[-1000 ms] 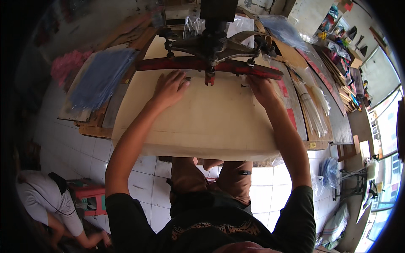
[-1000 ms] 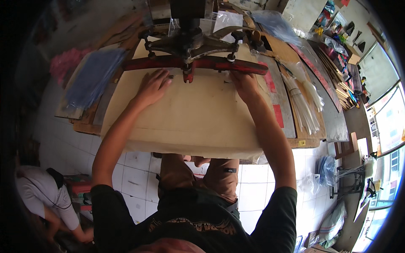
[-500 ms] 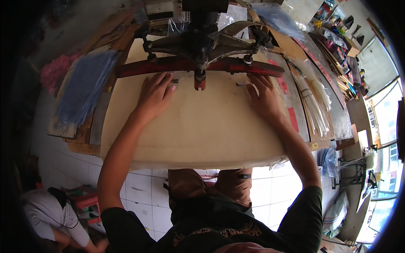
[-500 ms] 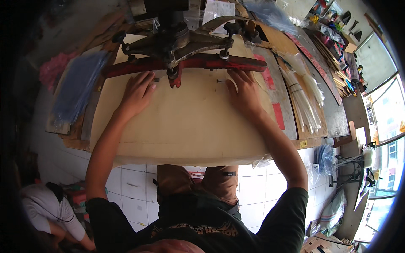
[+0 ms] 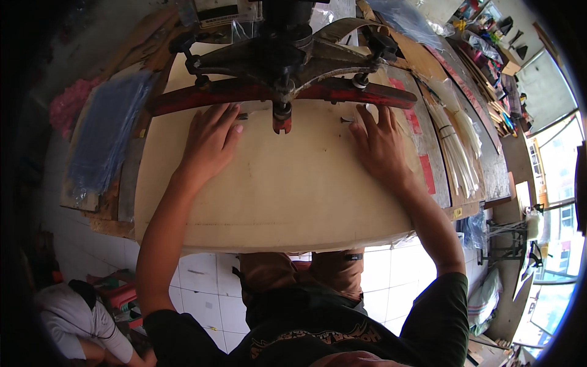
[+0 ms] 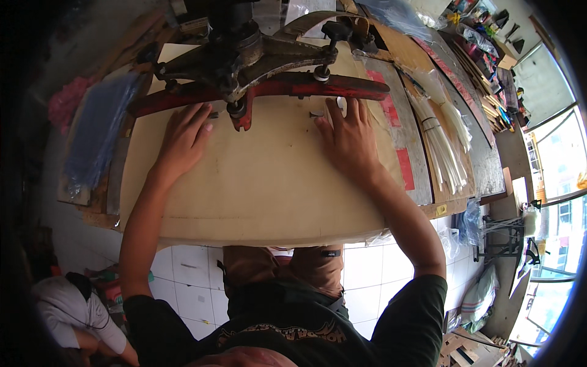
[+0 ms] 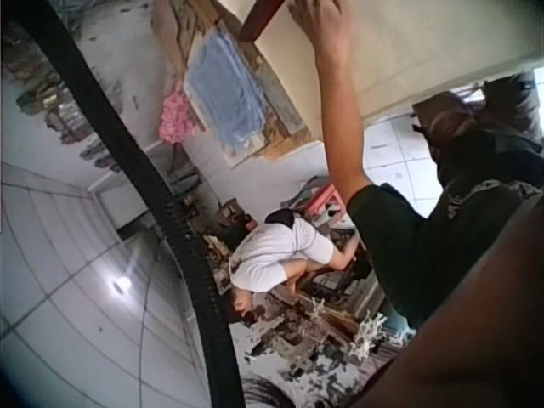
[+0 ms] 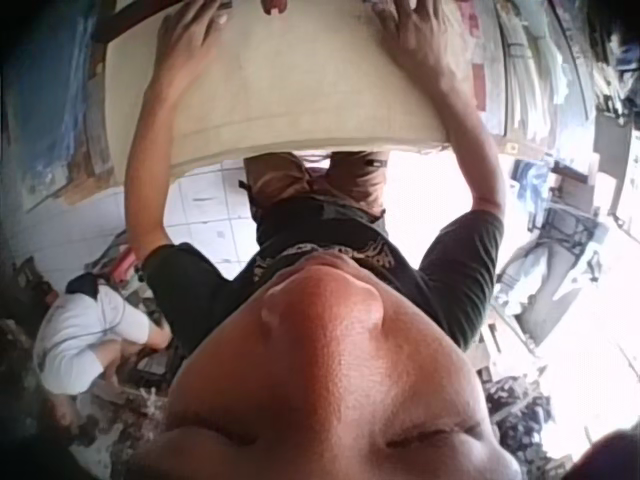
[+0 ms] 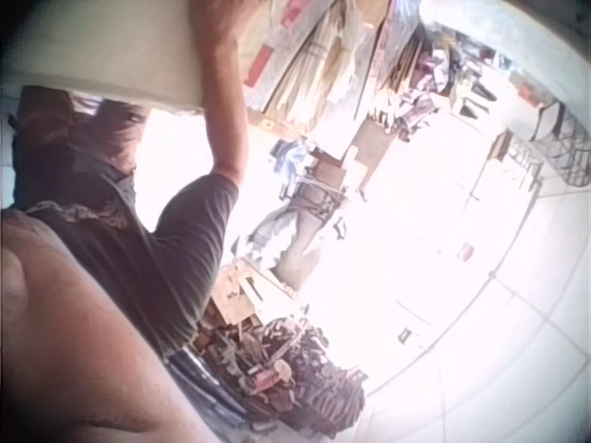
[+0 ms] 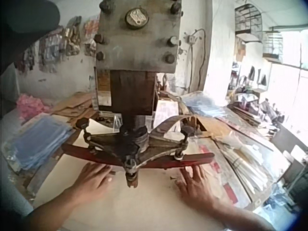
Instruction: The person aligns a transparent plastic sheet on a work surface under a mechanical press. They operate the press by hand to seal or shape the plastic, remove the processed sheet, and repeat the action with another piece.
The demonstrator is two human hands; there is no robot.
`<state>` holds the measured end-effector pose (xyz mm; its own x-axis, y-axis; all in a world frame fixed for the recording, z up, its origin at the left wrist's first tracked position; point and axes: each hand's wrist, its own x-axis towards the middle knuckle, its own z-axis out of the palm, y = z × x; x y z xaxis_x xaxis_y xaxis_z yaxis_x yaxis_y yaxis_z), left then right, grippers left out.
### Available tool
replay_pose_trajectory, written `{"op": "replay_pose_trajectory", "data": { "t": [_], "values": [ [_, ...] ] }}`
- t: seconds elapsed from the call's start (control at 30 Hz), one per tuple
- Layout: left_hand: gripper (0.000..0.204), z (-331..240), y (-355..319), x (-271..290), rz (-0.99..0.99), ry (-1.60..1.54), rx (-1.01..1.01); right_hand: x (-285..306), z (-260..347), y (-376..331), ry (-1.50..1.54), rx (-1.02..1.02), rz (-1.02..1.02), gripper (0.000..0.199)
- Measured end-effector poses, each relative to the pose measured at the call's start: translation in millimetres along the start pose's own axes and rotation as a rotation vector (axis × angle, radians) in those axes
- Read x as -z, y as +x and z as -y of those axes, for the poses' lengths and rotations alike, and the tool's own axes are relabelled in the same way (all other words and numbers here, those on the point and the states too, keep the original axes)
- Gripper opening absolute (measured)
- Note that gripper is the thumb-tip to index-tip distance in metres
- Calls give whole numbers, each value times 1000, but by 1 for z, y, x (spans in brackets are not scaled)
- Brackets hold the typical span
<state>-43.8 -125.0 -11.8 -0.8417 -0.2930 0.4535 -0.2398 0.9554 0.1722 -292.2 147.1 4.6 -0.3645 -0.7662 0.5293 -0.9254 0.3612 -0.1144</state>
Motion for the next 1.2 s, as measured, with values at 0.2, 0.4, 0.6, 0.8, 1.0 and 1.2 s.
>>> {"op": "replay_pose_trajectory", "data": {
  "t": [0.2, 0.4, 0.6, 0.8, 1.0, 1.2],
  "values": [
    [41, 0, -3, 4, 8, -7, -4, 8, 4, 5, 175, -50, 85, 54],
    [44, -3, -3, 7, 63, 30, 31, 0, -6, 1, 69, 11, 192, 58],
    [45, -5, -9, 8, 32, 2, 58, -2, -4, 1, 35, -5, 222, 57],
    [48, -4, -11, 9, 79, -24, 127, 0, -5, 1, -15, -1, 201, 54],
    [48, -3, -9, 9, 85, -121, 114, 1, -7, -1, -36, 12, 173, 51],
    [48, -4, -9, 10, 73, -137, 109, 6, -5, 2, -41, 2, 203, 49]
  ]
}}
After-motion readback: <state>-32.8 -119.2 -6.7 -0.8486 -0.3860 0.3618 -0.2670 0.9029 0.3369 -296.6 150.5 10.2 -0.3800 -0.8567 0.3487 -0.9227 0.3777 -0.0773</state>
